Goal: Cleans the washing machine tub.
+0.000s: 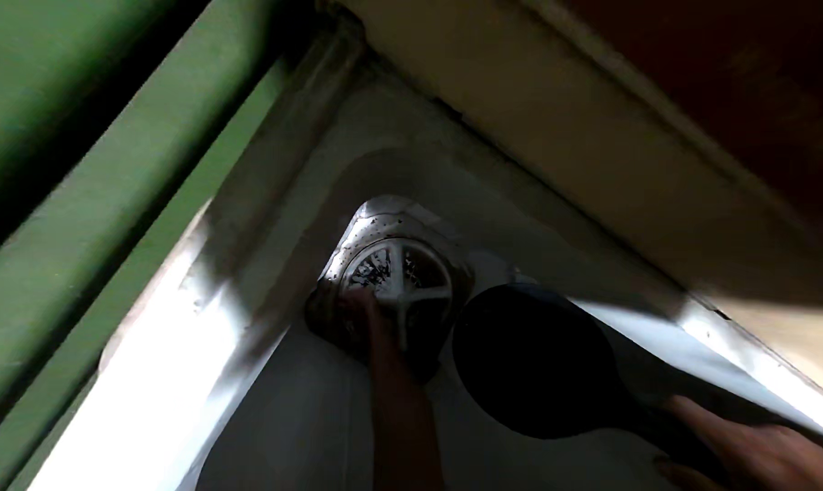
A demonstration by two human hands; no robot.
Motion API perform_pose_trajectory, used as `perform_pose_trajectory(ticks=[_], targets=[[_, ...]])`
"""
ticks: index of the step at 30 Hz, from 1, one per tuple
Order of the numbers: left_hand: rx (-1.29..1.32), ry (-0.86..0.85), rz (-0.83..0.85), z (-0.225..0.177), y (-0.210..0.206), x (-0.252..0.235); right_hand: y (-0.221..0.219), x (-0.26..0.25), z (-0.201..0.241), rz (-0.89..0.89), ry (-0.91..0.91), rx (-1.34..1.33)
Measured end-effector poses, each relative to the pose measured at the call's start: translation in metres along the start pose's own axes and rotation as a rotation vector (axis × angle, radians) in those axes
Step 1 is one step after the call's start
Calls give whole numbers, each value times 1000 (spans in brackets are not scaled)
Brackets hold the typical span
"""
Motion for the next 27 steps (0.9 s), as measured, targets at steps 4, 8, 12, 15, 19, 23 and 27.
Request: perform_pose_trajectory(ticks=[4, 8, 12, 15, 19, 23, 27], targets=[[-92, 5, 22, -2, -5, -8, 0, 0, 1, 12, 6, 4], [8, 43, 76, 45, -34, 32, 0, 0, 1, 5, 1, 2], [-216, -73, 206, 58, -77, 73, 0, 0, 2, 11, 8, 3], [-254, -60, 184, 57, -77, 79, 1, 1, 1, 6, -1, 15], [29, -85, -169, 26, -9, 32, 0, 0, -1, 9, -4, 11], [-203, -644, -243, -65, 6, -11, -3, -1, -3, 84, -73, 5], [-543, -969, -118, -105, -14, -32, -2, -1, -4, 62, -44, 0]])
Point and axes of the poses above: each hand's wrist, its own x-axis away from the middle knuckle, its own y-axis out of the back of the hand, z = x × y, the point moved 10 cm from there along -x, towards the middle knuckle, and after that the axes turned 11 degrees about -x, right-handed, at the moved point
